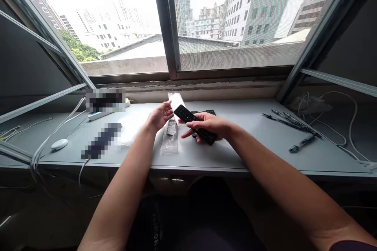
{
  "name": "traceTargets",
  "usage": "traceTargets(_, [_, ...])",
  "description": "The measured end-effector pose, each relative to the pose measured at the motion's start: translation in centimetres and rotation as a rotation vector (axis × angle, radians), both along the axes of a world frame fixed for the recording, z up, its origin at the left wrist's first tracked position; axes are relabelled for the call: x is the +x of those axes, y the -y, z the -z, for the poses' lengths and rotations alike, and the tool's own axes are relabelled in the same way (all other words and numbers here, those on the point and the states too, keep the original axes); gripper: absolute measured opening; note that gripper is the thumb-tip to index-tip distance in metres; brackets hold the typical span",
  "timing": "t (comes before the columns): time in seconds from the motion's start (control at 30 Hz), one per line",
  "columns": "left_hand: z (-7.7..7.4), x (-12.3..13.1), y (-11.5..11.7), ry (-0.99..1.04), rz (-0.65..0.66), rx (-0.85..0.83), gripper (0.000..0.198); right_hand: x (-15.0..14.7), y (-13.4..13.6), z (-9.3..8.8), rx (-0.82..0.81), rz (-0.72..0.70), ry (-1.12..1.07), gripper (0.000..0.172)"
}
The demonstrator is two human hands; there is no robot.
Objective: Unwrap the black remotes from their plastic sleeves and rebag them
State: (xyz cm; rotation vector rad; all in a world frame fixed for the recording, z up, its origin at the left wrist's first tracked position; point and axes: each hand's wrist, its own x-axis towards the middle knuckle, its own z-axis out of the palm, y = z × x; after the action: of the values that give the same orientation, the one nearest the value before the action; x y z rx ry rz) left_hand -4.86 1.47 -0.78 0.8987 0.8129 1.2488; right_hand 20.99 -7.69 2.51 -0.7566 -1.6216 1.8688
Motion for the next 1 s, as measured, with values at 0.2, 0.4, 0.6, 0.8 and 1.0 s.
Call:
traceTargets(0.2, [-0.9,-0.4,0.7,-0.129,-0.136,0.043,0.025,0.2,-0.1,-0.4,-0.019,-0.033,0.028,0.047])
traceTargets(0.4, [-2.8,-3.6,1.9,-0.250,-0.371,0.124,0.019,0.3,-0.2,-0.3,-0.004,0.023,-0.035,0.041])
traceTargets(0.6, [-5.0,-12.3,3.9,-0.679,-0.361,0.032,0.048,0.6,-0.6,0.1,-0.006,0.043,-0.056,0.037])
traceTargets(0.8, [-4.9,-17.4,4.7,-1.013,-0.325,-0.081,0.059,0.6,-0.6,0.0,0.004,0.045,-0.071,0.038])
traceTargets(1.0, [-4.0,-16.9,4.3,-1.293,-0.351,-0.152,0.064,0.6,-0.5,-0.1,-0.001,0.060,-0.054,0.037])
